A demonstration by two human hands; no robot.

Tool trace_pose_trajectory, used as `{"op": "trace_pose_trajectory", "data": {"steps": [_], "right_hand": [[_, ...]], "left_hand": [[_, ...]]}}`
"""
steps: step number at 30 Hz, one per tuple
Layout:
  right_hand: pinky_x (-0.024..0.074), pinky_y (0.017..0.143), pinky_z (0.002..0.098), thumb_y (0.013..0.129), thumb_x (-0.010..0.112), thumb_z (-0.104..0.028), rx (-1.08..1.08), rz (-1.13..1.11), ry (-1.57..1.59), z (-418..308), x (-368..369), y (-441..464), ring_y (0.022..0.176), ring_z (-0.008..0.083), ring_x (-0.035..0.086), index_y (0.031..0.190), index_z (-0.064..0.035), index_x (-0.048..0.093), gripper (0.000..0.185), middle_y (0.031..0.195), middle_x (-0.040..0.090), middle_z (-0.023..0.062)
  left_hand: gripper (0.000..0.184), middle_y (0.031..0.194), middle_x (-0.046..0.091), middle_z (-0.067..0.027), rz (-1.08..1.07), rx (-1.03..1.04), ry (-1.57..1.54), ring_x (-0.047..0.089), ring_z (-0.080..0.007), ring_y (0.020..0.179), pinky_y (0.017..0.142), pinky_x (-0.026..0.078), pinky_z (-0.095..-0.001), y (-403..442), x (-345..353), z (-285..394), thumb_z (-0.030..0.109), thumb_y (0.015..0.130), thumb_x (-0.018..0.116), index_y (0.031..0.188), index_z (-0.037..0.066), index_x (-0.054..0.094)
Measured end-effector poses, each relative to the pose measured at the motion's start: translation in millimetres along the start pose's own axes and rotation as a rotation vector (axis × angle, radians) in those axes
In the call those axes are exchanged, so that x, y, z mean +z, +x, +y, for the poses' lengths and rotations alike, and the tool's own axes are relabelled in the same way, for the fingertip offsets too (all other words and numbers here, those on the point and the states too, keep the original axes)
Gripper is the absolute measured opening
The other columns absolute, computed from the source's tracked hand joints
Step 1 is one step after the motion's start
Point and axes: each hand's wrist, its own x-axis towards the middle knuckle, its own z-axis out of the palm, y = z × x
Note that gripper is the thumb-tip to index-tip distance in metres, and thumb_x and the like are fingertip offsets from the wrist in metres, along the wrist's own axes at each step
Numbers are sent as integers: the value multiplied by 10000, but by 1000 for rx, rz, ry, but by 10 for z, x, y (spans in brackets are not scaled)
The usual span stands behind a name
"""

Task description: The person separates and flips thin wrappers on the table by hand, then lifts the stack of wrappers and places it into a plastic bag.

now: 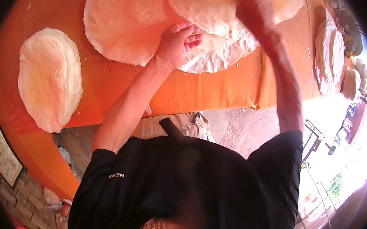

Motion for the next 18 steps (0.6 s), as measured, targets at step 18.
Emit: {"op": "trace_pose_trajectory", "data": {"steps": [18], "right_hand": [[500, 736, 428, 840, 605, -219, -87, 175, 486, -859, -11, -339, 915, 325, 602, 1008, -77, 602, 221, 932, 633, 140]], "left_hand": [[124, 837, 653, -77, -43, -31, 118, 584, -139, 562, 402, 336, -209, 139, 169, 354, 85, 883, 502, 938, 37, 602]]}}
